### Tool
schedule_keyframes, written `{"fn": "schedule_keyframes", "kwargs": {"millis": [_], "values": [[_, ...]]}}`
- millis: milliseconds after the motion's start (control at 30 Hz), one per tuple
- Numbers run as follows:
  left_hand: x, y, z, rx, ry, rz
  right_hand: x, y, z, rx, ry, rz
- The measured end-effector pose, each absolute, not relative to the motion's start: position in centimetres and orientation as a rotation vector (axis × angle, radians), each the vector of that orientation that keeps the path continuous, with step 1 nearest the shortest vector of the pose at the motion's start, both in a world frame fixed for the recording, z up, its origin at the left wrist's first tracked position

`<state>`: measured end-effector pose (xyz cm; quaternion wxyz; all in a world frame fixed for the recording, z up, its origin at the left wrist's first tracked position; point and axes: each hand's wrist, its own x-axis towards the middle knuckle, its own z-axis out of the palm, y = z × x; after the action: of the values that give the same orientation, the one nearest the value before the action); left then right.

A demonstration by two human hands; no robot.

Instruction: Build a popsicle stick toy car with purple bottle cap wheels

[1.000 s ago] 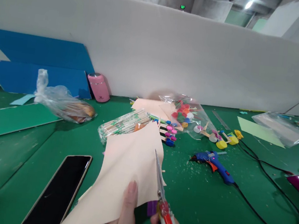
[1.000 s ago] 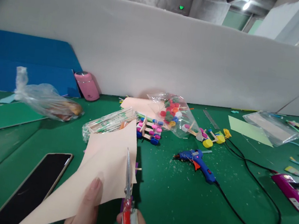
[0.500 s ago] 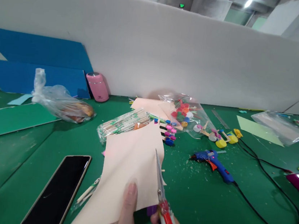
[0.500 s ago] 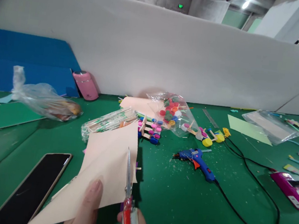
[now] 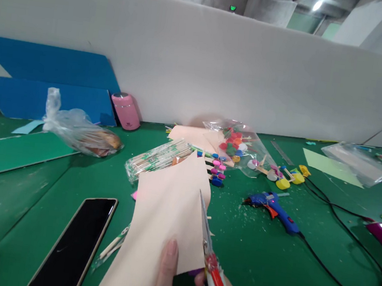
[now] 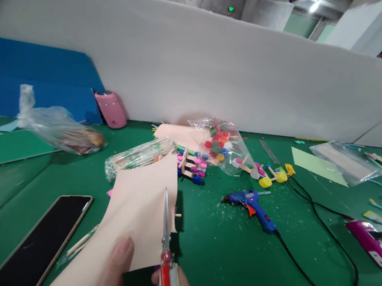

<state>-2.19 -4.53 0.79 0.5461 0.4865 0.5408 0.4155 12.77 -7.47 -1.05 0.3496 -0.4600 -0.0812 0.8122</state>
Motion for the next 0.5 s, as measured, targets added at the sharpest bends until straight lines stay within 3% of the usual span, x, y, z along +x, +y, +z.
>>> {"fn": "schedule_keyframes", "kwargs": {"millis": [500], "values": [[-3.1, -4.8, -0.6, 0.999, 1.316, 1.041, 12.4, -7.4, -0.9, -1.115, -0.326, 2.097]]}}
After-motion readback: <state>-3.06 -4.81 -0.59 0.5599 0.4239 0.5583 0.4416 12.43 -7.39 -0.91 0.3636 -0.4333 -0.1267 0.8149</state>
